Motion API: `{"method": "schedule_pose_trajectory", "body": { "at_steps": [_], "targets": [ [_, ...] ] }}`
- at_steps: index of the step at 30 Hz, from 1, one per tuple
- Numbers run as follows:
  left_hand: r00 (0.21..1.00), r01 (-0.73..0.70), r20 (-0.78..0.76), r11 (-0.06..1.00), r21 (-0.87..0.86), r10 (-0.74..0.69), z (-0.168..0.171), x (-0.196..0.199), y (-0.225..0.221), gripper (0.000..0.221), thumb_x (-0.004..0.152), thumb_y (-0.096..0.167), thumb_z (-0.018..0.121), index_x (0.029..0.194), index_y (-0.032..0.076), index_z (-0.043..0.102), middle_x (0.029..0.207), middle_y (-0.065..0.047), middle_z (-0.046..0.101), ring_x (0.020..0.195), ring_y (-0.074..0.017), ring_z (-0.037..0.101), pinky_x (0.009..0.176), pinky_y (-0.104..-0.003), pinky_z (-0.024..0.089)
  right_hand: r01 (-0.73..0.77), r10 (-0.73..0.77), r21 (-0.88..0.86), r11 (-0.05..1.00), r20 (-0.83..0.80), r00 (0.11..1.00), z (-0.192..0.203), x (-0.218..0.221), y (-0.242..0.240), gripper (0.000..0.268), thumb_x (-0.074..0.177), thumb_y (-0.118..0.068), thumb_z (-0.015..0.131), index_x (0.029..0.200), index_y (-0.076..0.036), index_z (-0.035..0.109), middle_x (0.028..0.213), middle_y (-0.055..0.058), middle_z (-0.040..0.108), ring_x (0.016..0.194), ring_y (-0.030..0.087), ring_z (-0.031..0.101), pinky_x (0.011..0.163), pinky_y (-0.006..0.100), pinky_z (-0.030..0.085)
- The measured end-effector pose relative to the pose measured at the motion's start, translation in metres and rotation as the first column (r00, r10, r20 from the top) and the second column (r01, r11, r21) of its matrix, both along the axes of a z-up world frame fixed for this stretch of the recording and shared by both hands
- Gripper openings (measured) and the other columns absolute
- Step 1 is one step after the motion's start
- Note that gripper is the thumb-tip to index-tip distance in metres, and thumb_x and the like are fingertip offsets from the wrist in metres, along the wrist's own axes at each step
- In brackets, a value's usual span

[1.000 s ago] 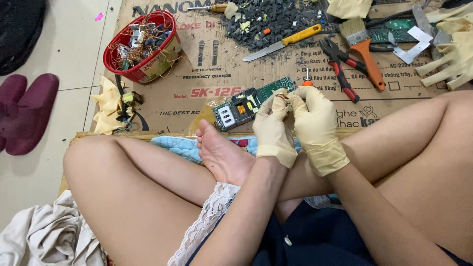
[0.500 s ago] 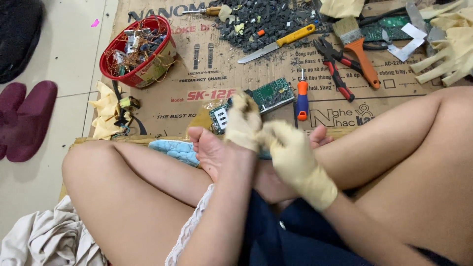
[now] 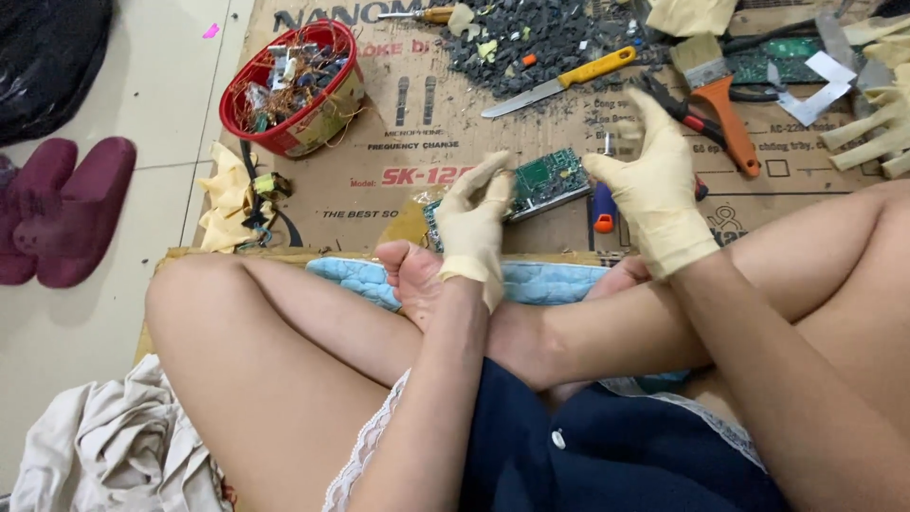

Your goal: The person sits on the floor and uses a screwdriver and pliers to remove components from a small circuit board. They unscrew parts, pry off pieces, and strip copper wire from a transformer-like component, placing debris on the cardboard.

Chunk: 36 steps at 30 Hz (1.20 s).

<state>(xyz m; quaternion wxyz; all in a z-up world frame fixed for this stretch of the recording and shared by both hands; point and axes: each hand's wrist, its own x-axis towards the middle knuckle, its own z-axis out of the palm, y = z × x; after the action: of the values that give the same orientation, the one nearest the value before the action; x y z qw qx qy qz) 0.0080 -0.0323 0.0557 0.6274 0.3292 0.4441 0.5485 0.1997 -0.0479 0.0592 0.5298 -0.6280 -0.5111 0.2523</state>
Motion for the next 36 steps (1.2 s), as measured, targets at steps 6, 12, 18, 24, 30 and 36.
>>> {"method": "schedule_pose_trajectory", "body": {
  "at_steps": [6, 12, 18, 24, 30, 36],
  "targets": [
    [0.973, 0.113, -0.203, 0.994, 0.012, -0.108, -0.026, 0.023, 0.005, 0.035, 0.080, -0.002, 0.081, 0.112, 0.012, 0.077, 0.101, -0.007, 0.077, 0.086, -0.0128, 0.069, 0.075, -0.032, 0.064, -0.076, -0.014, -0.375, 0.924, -0.233, 0.972, -0.014, -0.047, -0.010, 0.054, 0.101, -0.058, 0.062, 0.080, -0.009, 0.070, 0.064, 0.013, 0.071, 0.051, 0.022, 0.072, 0.048, 0.030, 0.059],
    [0.984, 0.164, -0.069, 0.987, 0.004, -0.163, -0.027, 0.020, 0.000, 0.034, 0.081, -0.001, 0.080, 0.114, 0.005, 0.076, 0.100, -0.010, 0.077, 0.086, -0.0108, 0.068, 0.075, -0.031, 0.065, -0.120, 0.013, -0.328, 0.937, -0.311, 0.950, -0.034, -0.040, -0.010, 0.051, 0.105, -0.051, 0.057, 0.078, -0.010, 0.069, 0.053, 0.013, 0.065, 0.043, 0.019, 0.067, 0.040, 0.026, 0.055],
    [0.985, 0.164, -0.057, 0.986, 0.036, -0.162, -0.019, 0.010, -0.003, 0.033, 0.081, 0.001, 0.081, 0.113, 0.003, 0.076, 0.107, -0.013, 0.077, 0.092, -0.0121, 0.070, 0.081, -0.028, 0.063, 0.032, -0.057, -0.267, 0.963, -0.089, 0.994, 0.003, -0.064, -0.024, 0.035, 0.100, -0.033, 0.059, 0.075, -0.013, 0.072, 0.049, 0.007, 0.063, 0.041, 0.016, 0.061, 0.041, 0.024, 0.050],
    [0.974, 0.189, -0.109, 0.979, -0.076, -0.197, -0.019, 0.007, 0.004, 0.021, 0.083, 0.013, 0.084, 0.102, 0.007, 0.079, 0.091, -0.010, 0.078, 0.079, -0.0168, 0.074, 0.071, -0.031, 0.065, 0.195, -0.159, -0.011, 0.981, 0.539, 0.827, -0.016, -0.055, -0.031, 0.036, 0.095, -0.039, 0.061, 0.065, -0.021, 0.059, 0.052, 0.002, 0.060, 0.060, 0.030, 0.068, 0.057, 0.036, 0.054],
    [0.962, 0.082, -0.239, 0.973, -0.215, -0.134, -0.016, 0.014, 0.000, 0.038, 0.080, 0.043, 0.085, 0.096, 0.009, 0.078, 0.082, -0.011, 0.076, 0.073, -0.0203, 0.073, 0.067, -0.039, 0.066, 0.078, -0.283, 0.314, 0.946, 0.688, 0.668, -0.013, -0.062, -0.029, 0.032, 0.087, -0.024, 0.066, 0.059, -0.020, 0.051, 0.050, 0.004, 0.056, 0.054, 0.029, 0.066, 0.052, 0.036, 0.051],
    [0.864, 0.057, -0.481, 0.977, -0.208, -0.152, -0.026, 0.034, 0.001, 0.036, 0.085, 0.049, 0.076, 0.091, 0.013, 0.081, 0.083, -0.009, 0.077, 0.084, -0.0174, 0.073, 0.073, -0.036, 0.061, 0.097, -0.196, 0.212, 0.972, 0.518, 0.832, -0.031, -0.060, -0.027, 0.031, 0.086, -0.023, 0.069, 0.060, -0.015, 0.054, 0.051, 0.009, 0.058, 0.058, 0.040, 0.064, 0.055, 0.042, 0.052]
  ]
}}
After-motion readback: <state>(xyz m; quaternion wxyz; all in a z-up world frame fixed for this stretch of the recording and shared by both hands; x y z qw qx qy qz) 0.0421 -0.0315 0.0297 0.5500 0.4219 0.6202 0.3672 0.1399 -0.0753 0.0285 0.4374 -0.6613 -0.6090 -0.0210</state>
